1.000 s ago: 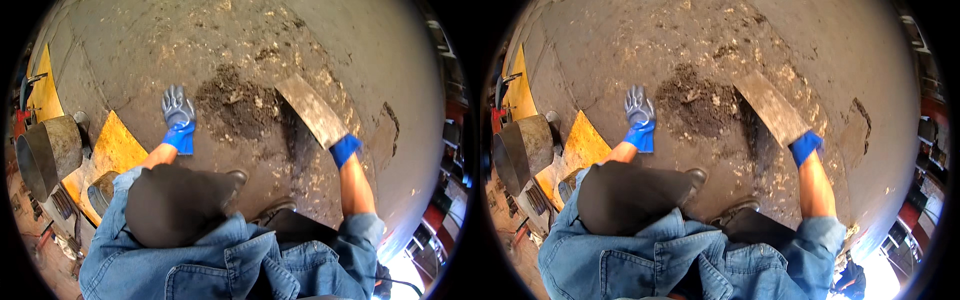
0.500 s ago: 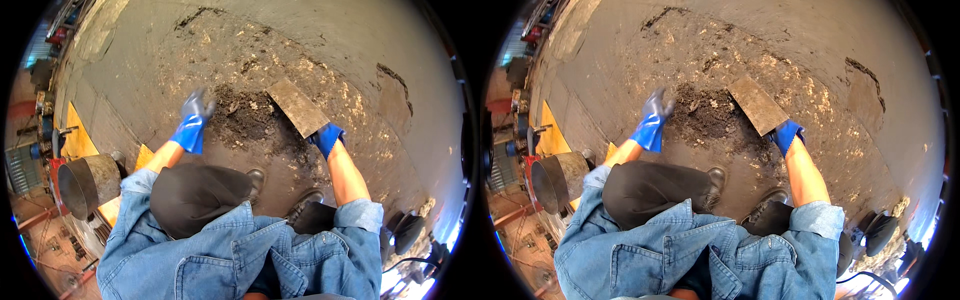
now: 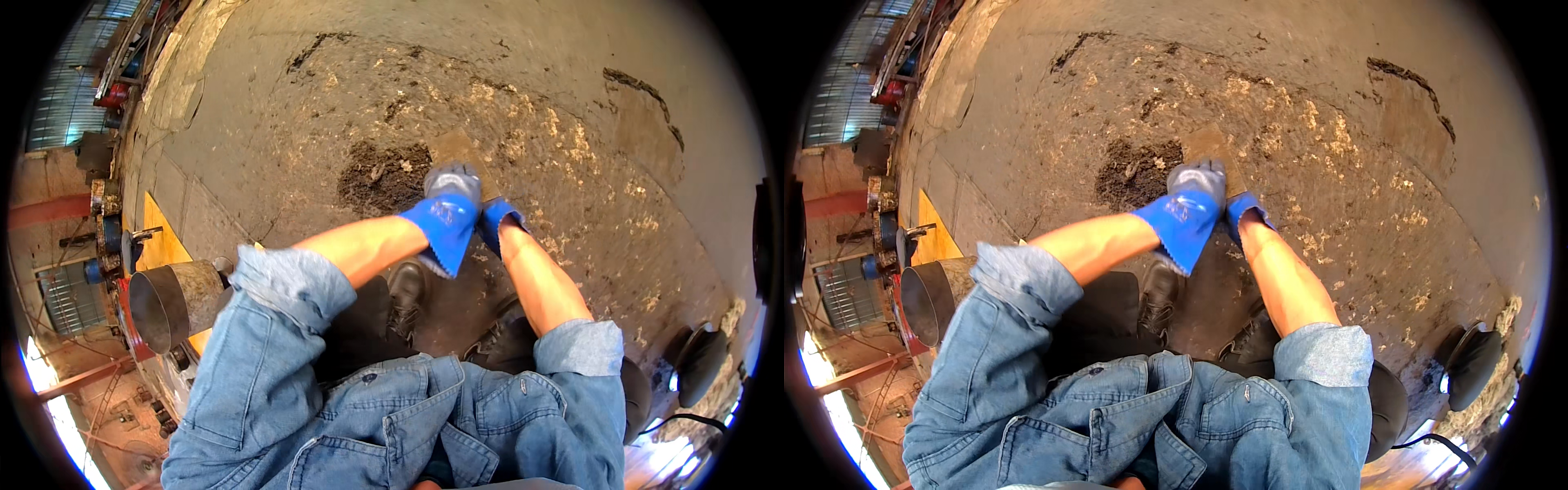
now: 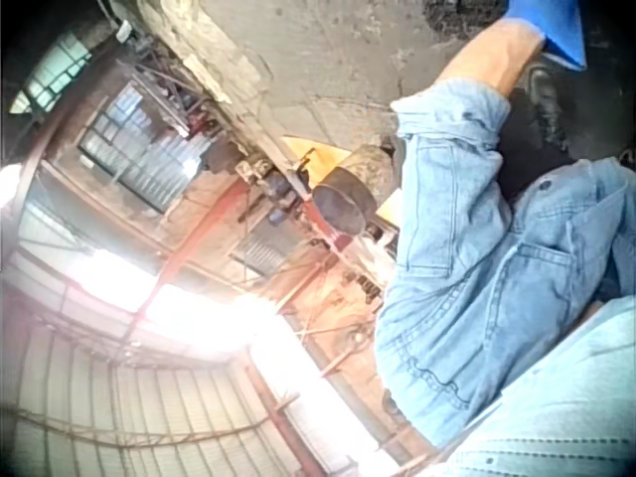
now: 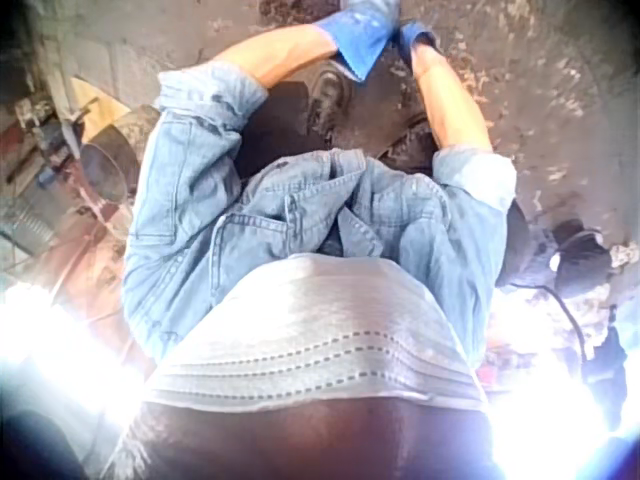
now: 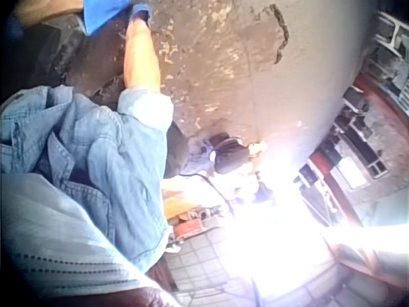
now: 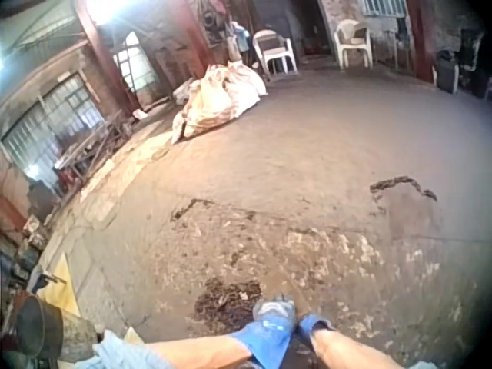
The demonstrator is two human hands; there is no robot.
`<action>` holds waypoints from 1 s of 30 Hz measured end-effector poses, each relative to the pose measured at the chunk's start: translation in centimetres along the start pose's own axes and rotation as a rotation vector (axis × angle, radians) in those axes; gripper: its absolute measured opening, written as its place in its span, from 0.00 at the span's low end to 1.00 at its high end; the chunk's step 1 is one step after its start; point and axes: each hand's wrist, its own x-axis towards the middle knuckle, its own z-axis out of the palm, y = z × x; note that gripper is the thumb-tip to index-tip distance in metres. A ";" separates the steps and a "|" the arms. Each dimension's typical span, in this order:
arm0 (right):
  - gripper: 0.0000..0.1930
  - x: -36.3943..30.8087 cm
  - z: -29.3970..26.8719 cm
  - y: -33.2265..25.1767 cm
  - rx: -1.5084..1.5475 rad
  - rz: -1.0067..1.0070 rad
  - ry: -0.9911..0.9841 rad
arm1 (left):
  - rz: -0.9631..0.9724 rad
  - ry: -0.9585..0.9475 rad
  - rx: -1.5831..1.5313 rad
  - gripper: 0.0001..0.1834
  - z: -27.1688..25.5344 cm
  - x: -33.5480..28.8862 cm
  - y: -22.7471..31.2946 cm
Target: The person uses a flat metal tool to scrape dark debris from a concrete floor, moving the tool across the surface and gathering the material into a pile.
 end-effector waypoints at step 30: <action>0.15 -1.0 4.2 2.8 0.451 0.092 -0.201 | 0.223 0.441 -0.012 0.22 6.1 -1.0 -3.1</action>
